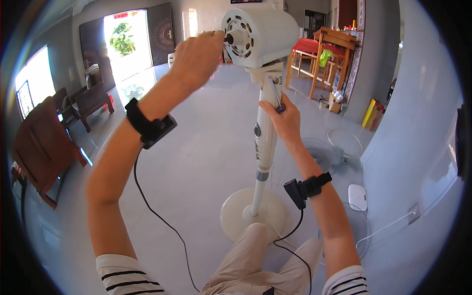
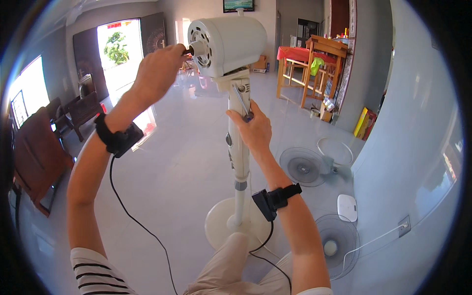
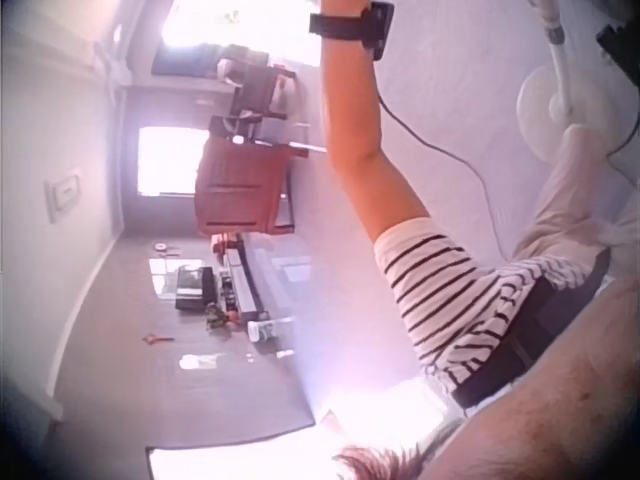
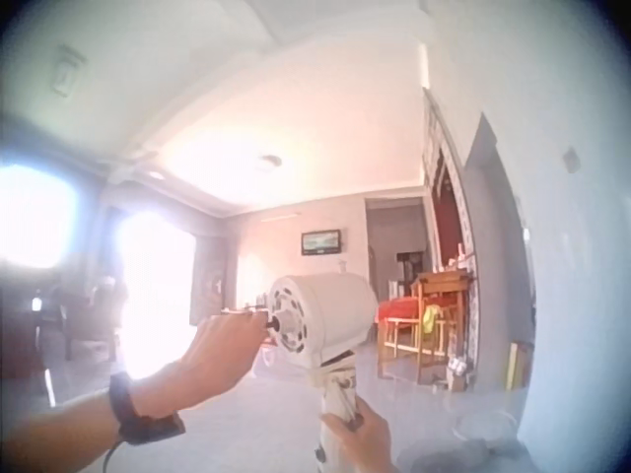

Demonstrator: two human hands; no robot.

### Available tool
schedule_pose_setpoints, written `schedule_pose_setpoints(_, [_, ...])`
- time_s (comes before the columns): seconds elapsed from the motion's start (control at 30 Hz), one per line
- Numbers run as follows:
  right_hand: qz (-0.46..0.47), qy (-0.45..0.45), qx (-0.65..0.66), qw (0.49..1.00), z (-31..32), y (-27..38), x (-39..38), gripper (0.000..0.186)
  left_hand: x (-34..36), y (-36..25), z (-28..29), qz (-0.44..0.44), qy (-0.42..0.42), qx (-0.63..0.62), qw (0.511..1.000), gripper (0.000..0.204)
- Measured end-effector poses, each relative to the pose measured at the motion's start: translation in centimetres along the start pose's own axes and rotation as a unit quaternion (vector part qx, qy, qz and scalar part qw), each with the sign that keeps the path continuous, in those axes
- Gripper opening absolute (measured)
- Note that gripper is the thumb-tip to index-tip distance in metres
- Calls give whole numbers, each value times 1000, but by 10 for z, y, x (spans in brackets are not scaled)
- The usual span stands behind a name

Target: Repairing the motor housing of a standing fan using a screwdriver.

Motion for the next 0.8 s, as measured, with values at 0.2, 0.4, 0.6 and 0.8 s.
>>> schedule_pose_setpoints(0.2, [16, 5, -1, 1000, -2, -4, 0, 52, -3, -10, -9, 23, -19, 24, 999, 18])
schedule_pose_setpoints(0.4, [13, 16, 22, 1000, -1, -2, 0, 45, -11, 0, -18, -1, -116, -8, 993, 18])
schedule_pose_setpoints(0.6, [-7, 22, 35, 999, -3, 2, -3, 40, -10, 1, -24, 12, -117, -44, 992, 19])
schedule_pose_setpoints(0.8, [-36, 25, 33, 998, 0, 9, -3, 39, -8, 0, -18, 12, -101, -68, 993, 20])
Point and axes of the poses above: each hand's wrist, its own x-axis towards the middle knuckle, its own z-axis out of the back of the hand, y = z × x, the point moved 1 cm from there along x, towards the middle knuckle, and after that the axes turned 6 degrees about x, right-handed, at the moved point
